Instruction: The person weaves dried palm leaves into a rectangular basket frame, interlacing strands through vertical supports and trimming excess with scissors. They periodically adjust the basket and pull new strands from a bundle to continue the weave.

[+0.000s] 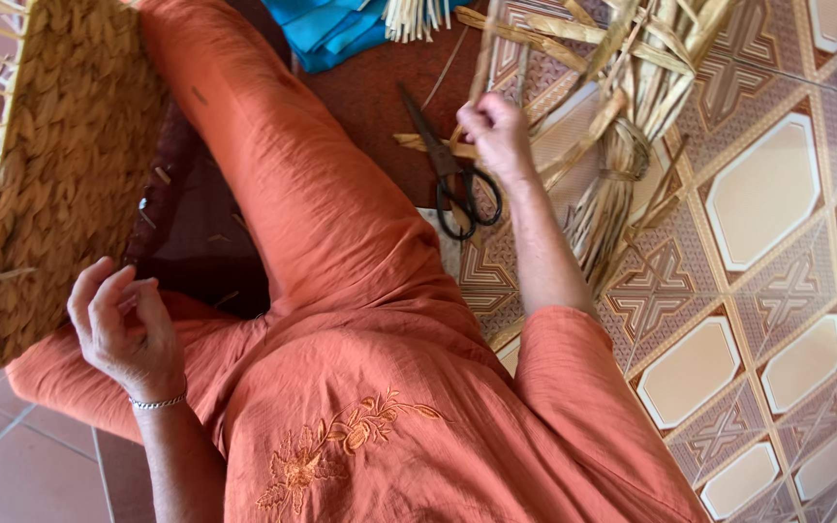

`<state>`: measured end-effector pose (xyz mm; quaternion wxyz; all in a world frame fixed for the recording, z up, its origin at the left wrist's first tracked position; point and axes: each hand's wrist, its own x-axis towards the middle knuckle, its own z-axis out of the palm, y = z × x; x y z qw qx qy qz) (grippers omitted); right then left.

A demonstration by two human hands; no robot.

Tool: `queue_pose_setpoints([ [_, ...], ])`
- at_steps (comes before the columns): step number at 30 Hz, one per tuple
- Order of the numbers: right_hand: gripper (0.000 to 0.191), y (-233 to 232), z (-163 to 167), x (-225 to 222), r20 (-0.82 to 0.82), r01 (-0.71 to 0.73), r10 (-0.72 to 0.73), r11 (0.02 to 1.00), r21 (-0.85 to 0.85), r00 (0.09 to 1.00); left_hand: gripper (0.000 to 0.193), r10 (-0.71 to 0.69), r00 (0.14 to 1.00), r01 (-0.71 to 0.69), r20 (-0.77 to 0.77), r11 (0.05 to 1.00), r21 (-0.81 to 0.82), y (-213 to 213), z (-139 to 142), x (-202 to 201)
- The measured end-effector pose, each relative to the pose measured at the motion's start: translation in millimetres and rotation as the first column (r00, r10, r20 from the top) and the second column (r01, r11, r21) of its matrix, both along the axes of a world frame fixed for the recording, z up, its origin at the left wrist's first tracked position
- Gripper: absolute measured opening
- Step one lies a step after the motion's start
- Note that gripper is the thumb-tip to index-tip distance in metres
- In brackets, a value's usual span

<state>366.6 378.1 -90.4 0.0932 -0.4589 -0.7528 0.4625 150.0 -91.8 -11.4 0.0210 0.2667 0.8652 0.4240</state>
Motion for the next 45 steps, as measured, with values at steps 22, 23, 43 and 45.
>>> queue_pose_setpoints([
  [22,0.042,-5.9,41.9,20.1,-0.285,0.091,0.016,0.929,0.358,0.958,0.011,-0.304,0.948,0.288,0.094,0.946,0.151,89.4,37.2,4.0],
  [23,0.04,4.7,35.3,28.7,-0.237,0.182,-0.084,0.884,0.431,0.968,0.012,-0.309,0.946,0.293,0.095,0.945,0.148,89.2,37.8,3.1],
  [43,0.059,74.0,66.8,164.0,-0.023,0.605,-0.627,0.74,0.292,0.778,0.016,-0.319,0.93,0.301,0.185,0.946,0.116,111.4,55.4,-15.1],
  [45,0.046,58.8,62.4,173.3,-0.103,0.472,-0.476,0.776,0.418,0.874,0.015,-0.334,0.925,0.315,0.179,0.94,0.128,123.0,57.7,-14.2],
])
